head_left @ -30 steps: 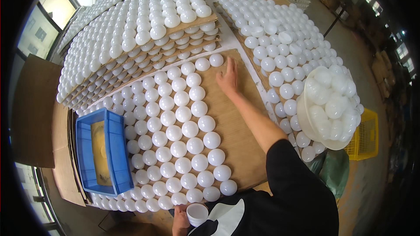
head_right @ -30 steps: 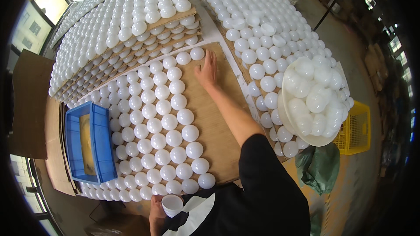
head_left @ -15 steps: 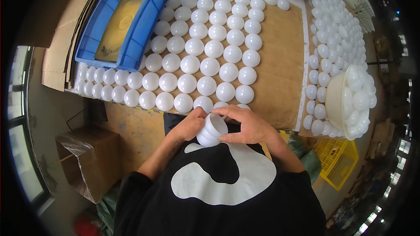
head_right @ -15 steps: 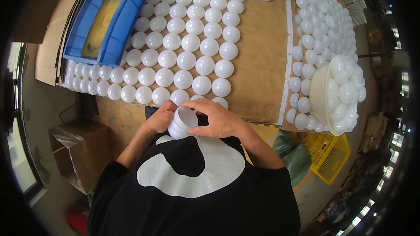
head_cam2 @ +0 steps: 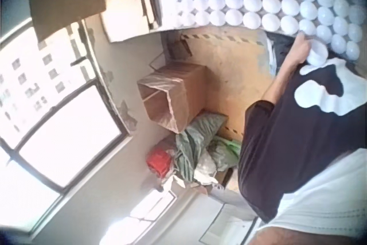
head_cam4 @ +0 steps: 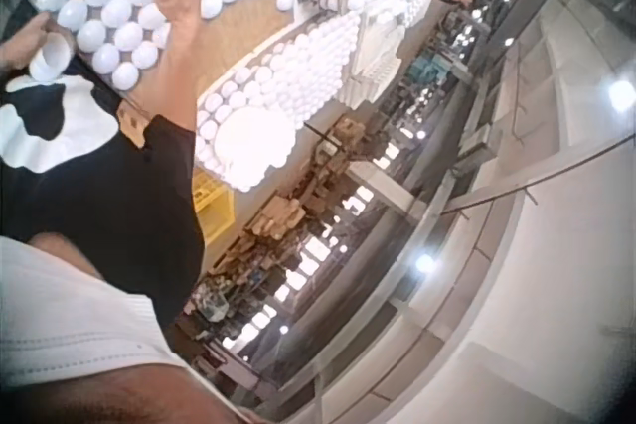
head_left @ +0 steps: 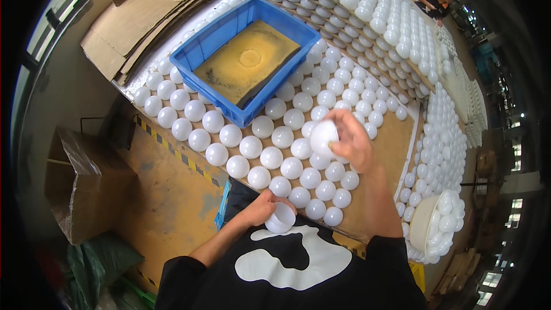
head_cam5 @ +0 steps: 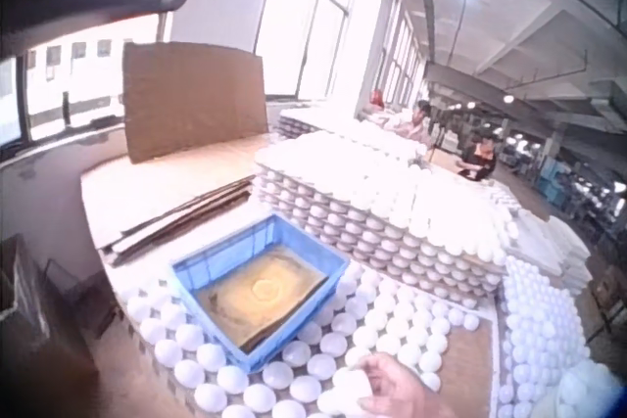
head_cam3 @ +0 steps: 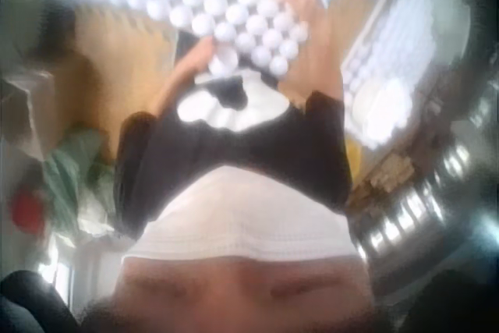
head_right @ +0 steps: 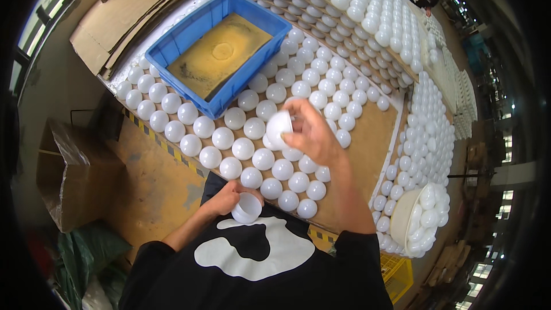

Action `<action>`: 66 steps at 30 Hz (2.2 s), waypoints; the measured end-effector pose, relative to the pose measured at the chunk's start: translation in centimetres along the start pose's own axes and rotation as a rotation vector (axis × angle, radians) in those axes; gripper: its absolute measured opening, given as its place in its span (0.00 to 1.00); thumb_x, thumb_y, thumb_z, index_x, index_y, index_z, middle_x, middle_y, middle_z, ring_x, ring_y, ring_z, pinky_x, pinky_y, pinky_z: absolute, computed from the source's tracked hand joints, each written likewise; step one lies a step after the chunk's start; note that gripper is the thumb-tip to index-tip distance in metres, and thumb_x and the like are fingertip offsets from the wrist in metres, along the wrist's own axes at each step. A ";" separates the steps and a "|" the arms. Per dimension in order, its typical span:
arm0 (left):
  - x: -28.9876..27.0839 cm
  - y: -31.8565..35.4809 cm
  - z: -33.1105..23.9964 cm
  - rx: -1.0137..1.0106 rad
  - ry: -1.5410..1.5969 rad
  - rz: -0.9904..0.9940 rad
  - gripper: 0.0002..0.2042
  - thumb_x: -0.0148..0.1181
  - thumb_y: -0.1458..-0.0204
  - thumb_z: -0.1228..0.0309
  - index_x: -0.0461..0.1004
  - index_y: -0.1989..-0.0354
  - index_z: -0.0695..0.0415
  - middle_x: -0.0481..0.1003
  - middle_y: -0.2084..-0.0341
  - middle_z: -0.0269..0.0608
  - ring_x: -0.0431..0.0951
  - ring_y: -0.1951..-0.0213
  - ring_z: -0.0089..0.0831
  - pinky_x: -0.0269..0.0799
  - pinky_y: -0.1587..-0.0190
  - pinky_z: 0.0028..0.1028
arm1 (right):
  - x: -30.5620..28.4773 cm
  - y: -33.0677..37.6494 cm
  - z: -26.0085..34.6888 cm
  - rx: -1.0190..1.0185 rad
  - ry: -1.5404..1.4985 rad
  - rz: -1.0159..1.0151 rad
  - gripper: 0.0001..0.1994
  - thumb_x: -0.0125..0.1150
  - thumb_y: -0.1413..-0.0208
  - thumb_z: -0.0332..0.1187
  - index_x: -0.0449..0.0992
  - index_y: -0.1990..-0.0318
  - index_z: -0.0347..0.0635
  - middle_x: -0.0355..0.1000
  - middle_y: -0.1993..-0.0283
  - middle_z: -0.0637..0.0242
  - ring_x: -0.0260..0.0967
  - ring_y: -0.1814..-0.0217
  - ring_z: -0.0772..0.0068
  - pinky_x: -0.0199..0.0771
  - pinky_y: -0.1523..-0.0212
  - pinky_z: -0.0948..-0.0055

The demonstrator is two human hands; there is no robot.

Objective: The person sits at a workstation, presses bulb covers onto a sponge inside a tray, and nests the covers together by hand.

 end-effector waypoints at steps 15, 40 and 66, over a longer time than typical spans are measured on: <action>-6.7 -1.9 7.6 -0.016 -0.290 -0.129 0.19 0.44 0.67 0.80 0.74 0.65 0.75 0.76 0.66 0.60 0.77 0.56 0.44 0.69 0.51 0.35 | 3.3 -32.6 -6.1 -0.020 0.795 -0.262 0.30 0.70 0.64 0.42 0.70 0.53 0.35 0.74 0.55 0.50 0.73 0.51 0.55 0.71 0.48 0.63; -1.7 1.7 -0.4 -0.008 -0.190 -0.125 0.24 0.41 0.67 0.80 0.79 0.61 0.71 0.80 0.63 0.51 0.78 0.56 0.36 0.69 0.46 0.29 | -4.3 -24.2 1.5 -0.097 0.432 -0.249 0.31 0.74 0.58 0.41 0.68 0.51 0.31 0.75 0.57 0.54 0.73 0.57 0.64 0.73 0.55 0.68; 2.5 -2.4 -1.9 -0.037 -0.865 -0.078 0.08 0.58 0.63 0.79 0.81 0.74 0.64 0.82 0.73 0.42 0.81 0.69 0.27 0.74 0.61 0.24 | -46.2 12.9 -19.4 0.371 0.972 -1.342 0.26 0.70 0.54 0.39 0.70 0.50 0.36 0.72 0.52 0.43 0.67 0.46 0.41 0.68 0.45 0.53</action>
Point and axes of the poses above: each hand's wrist, its own y-axis away from the middle knuckle, its own x-axis out of the palm, z = x × y, the point moved 4 cm from there along -y, towards the middle knuckle
